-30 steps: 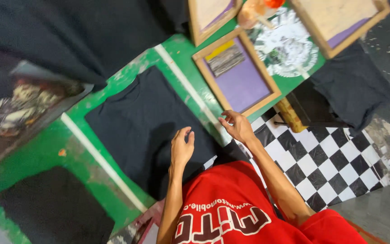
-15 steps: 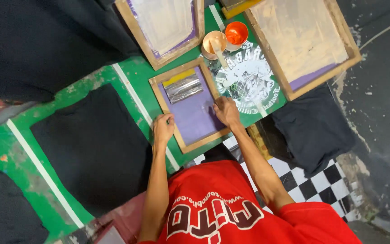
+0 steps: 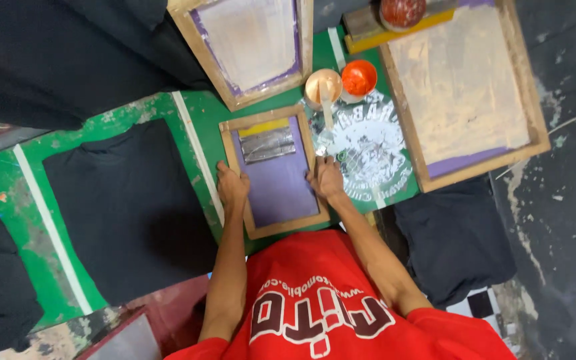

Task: The person lays a black t-shirt on a green table and uses a squeegee to apply purple ink through a screen printing frame. After printing, the person removes the frame, folds the t-shirt, and then unfolds it to inspect the print.

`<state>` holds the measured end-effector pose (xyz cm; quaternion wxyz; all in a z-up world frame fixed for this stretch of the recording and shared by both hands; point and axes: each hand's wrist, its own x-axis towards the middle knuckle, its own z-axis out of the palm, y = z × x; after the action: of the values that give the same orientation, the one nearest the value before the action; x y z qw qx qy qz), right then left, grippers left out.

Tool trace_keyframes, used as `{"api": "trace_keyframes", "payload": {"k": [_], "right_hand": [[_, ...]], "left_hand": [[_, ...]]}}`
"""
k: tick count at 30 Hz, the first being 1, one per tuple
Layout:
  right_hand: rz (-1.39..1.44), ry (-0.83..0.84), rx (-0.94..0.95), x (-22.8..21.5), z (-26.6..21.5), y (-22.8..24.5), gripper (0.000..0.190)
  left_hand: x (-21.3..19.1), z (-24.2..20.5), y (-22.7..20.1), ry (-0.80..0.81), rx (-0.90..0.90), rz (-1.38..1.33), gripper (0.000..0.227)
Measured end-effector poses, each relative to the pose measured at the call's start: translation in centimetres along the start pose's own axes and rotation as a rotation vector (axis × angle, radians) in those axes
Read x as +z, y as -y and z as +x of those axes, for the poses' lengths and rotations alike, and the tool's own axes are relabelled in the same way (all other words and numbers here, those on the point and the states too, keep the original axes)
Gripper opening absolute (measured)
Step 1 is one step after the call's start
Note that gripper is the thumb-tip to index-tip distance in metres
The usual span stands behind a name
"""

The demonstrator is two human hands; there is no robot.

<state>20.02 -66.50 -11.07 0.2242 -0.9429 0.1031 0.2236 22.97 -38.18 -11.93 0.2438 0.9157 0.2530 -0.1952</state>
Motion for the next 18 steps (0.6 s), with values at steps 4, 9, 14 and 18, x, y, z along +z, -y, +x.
{"api": "trace_keyframes", "payload": {"k": [4,9,14,18], "right_hand": [[0.004,0.033,-0.039,0.0,-0.6,-0.5,0.062],[0.039,-0.010,-0.107,-0.9,-2.1,1.9,0.057],[0.059,-0.061,-0.202,0.3,-5.4,7.4,0.058],[0.102,-0.034,-0.279,3.1,-7.6,14.1,0.054]], "left_hand": [[3.0,2.7,3.1,0.047,0.041,0.119,0.046],[-5.5,-3.5,0.0,0.037,0.070,0.015,0.039],[-7.8,-2.9,7.1,0.022,-0.048,0.032,0.050],[-12.5,-1.8,14.0,-0.021,-0.089,0.025,0.055]]}}
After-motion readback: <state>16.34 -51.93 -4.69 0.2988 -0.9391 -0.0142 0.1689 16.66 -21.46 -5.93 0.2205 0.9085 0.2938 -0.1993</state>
